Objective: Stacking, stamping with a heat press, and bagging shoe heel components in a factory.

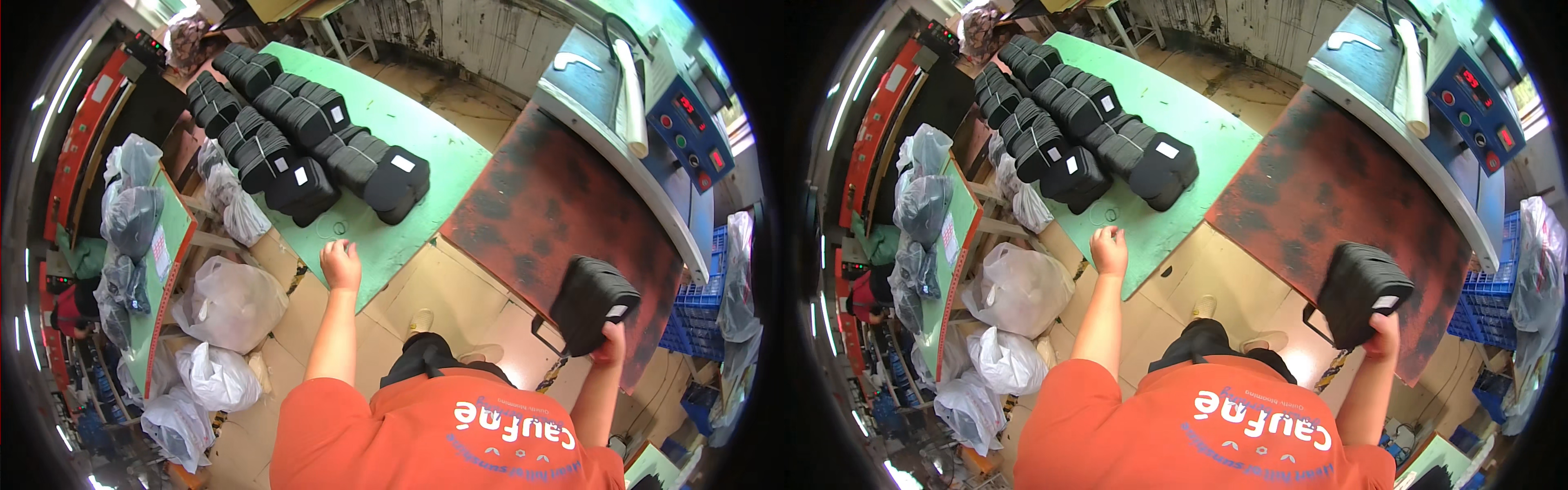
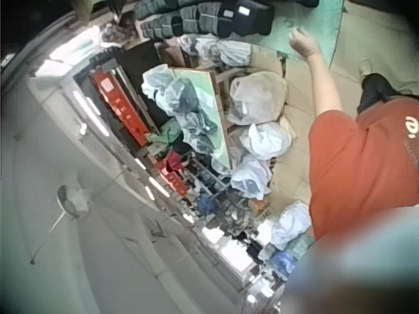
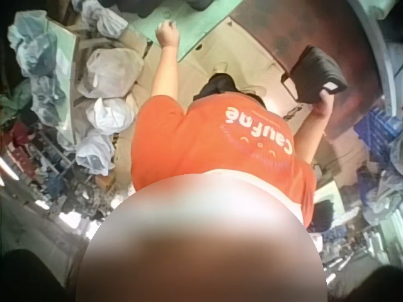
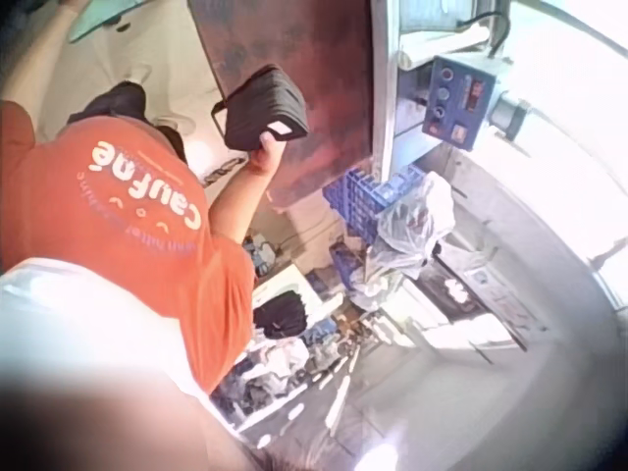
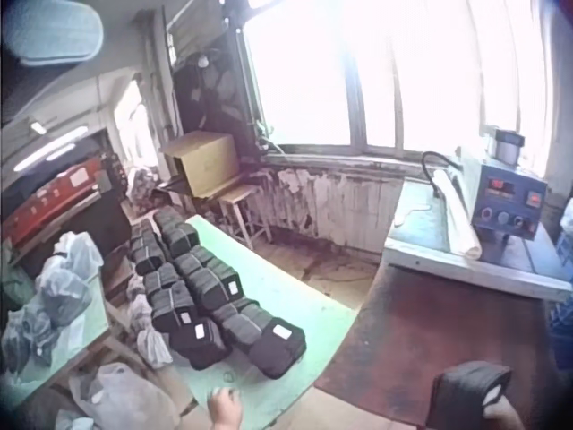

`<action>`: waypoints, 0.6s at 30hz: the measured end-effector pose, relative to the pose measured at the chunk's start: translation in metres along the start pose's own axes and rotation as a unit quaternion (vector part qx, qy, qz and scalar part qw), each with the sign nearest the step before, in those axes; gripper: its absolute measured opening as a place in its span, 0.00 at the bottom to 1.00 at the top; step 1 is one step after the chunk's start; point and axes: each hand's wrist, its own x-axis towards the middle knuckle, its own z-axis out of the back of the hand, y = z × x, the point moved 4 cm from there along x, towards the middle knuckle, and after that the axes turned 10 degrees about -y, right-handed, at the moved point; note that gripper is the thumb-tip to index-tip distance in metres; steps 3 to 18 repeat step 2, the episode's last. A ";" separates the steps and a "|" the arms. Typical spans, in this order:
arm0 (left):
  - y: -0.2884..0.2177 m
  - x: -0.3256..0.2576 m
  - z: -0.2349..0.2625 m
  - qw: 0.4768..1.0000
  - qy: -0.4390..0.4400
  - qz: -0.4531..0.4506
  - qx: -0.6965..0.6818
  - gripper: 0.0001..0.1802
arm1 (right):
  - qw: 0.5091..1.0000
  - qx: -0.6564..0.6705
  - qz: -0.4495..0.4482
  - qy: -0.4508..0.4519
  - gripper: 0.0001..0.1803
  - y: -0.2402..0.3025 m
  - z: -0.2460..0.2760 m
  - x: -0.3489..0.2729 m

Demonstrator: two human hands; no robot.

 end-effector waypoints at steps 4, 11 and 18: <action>0.030 0.019 -0.016 0.999 0.005 0.018 0.041 0.13 | 0.999 0.001 -0.013 0.050 0.47 -0.034 -0.040 0.016; 0.030 0.019 -0.016 0.999 0.005 0.018 0.041 0.13 | 0.999 0.001 -0.013 0.050 0.47 -0.034 -0.040 0.016; 0.030 0.019 -0.016 0.999 0.005 0.018 0.041 0.13 | 0.999 0.001 -0.013 0.050 0.47 -0.034 -0.040 0.016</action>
